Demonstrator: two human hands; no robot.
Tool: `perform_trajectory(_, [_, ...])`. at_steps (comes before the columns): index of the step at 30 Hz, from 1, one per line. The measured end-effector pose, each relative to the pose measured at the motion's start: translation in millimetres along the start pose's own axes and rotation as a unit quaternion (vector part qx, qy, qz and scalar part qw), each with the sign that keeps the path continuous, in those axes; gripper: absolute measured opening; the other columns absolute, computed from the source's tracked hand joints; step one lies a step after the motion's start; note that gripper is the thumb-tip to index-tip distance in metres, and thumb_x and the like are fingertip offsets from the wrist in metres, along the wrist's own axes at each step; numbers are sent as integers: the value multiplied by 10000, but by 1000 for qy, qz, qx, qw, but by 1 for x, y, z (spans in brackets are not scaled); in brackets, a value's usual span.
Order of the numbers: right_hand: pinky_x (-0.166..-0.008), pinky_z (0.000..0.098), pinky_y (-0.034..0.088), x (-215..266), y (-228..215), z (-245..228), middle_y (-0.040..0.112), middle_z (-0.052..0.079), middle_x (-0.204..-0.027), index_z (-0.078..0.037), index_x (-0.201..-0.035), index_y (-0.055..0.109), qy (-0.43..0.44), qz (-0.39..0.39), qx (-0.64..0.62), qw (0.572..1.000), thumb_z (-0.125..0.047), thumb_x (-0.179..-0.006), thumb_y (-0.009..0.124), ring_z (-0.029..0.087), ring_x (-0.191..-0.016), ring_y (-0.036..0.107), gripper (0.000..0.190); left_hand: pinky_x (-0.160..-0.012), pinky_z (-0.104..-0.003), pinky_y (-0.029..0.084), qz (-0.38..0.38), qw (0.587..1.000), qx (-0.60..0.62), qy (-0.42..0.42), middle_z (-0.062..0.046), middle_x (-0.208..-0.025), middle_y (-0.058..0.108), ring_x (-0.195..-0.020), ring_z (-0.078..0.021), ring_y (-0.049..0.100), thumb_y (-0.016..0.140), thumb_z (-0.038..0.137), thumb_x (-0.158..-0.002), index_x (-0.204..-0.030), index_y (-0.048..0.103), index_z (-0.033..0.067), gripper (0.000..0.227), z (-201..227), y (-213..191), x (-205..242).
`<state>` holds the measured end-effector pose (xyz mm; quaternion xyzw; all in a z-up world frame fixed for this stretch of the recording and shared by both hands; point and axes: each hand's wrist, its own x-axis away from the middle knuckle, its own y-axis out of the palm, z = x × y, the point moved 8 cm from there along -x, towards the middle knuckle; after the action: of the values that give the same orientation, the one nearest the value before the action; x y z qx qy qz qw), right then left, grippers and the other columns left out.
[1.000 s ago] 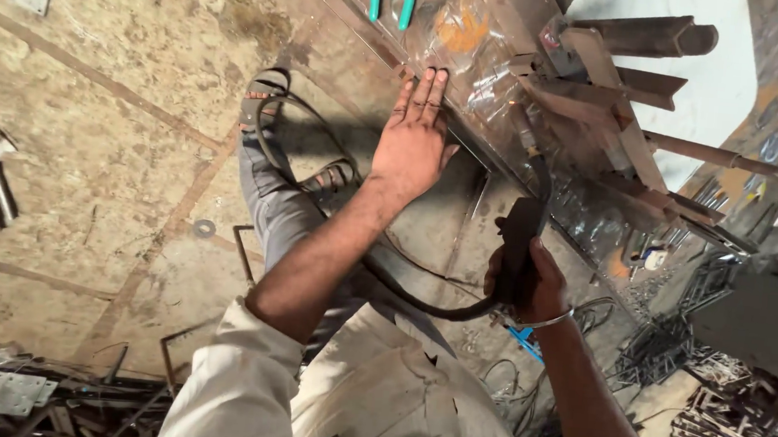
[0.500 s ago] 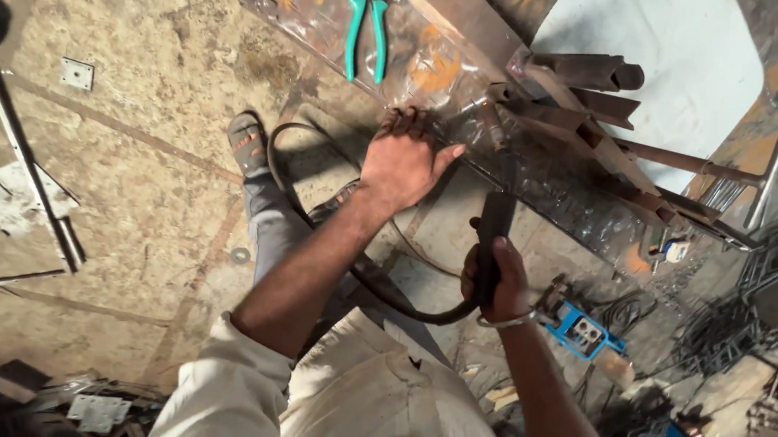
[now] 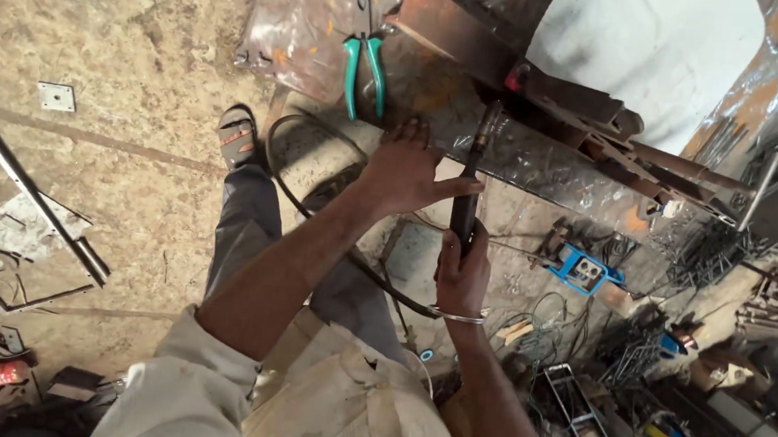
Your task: Welding metal components together to form a structure in a workshop environment.
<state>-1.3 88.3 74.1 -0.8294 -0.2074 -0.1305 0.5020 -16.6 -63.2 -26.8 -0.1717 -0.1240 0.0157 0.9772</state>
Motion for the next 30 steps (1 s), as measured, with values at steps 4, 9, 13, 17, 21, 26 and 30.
perform_trajectory(4, [-407,346,388,-3,0,-17,558,53,-567,-27,-1326,494,-13,15,40,999,-310,-1034,560,145,-407,531,412,-1162,-587,262,-4,999,35,18,-399,-1467,421,-1427,-528,328,352,898,-833,-1231,698,-44,1079,-5,-5,-3])
perform_trajectory(9, [-428,360,402,-11,-3,-29,559,62,-610,-26,-1312,509,-5,32,30,999,-311,-1053,565,160,-448,534,389,-1176,-589,213,-25,998,39,32,-392,-1529,342,-1463,-524,256,360,915,-840,-1287,638,-89,1133,-11,5,-4])
perform_trajectory(13, [-428,351,416,-17,-6,-33,570,58,-610,-30,-1313,508,6,44,33,998,-318,-1042,569,148,-441,551,401,-1205,-568,167,-82,996,29,11,-369,-1581,278,-1517,-491,182,347,907,-832,-1225,657,-89,1114,-12,8,-2])
perform_trajectory(17, [-429,348,415,-21,-4,-34,573,57,-626,-21,-1321,495,7,32,17,999,-327,-1051,563,146,-447,542,413,-1214,-564,173,-77,996,44,9,-377,-1556,318,-1513,-482,203,321,908,-844,-1246,651,-95,1129,-13,7,-3])
perform_trajectory(21, [-424,344,418,-24,-2,-31,571,59,-614,-14,-1311,497,27,38,7,999,-326,-1039,578,144,-449,545,422,-1226,-563,171,-89,995,52,0,-363,-1559,338,-1522,-467,210,306,893,-850,-1228,673,-77,1103,-15,7,-4])
perform_trajectory(26, [-429,330,429,-26,0,-28,574,47,-605,-3,-1287,492,33,41,14,999,-338,-1043,576,134,-451,560,423,-1230,-548,207,-84,996,40,1,-361,-1564,344,-1520,-472,255,297,888,-850,-1199,694,-65,1090,-14,4,-5])
perform_trajectory(30, [-442,333,431,-29,1,-24,570,37,-637,7,-1318,503,23,37,-10,999,-344,-1040,583,120,-508,552,455,-1153,-573,249,-13,997,63,34,-398,-1508,365,-1428,-526,308,301,909,-879,-1305,624,-110,1151,-16,7,-10])
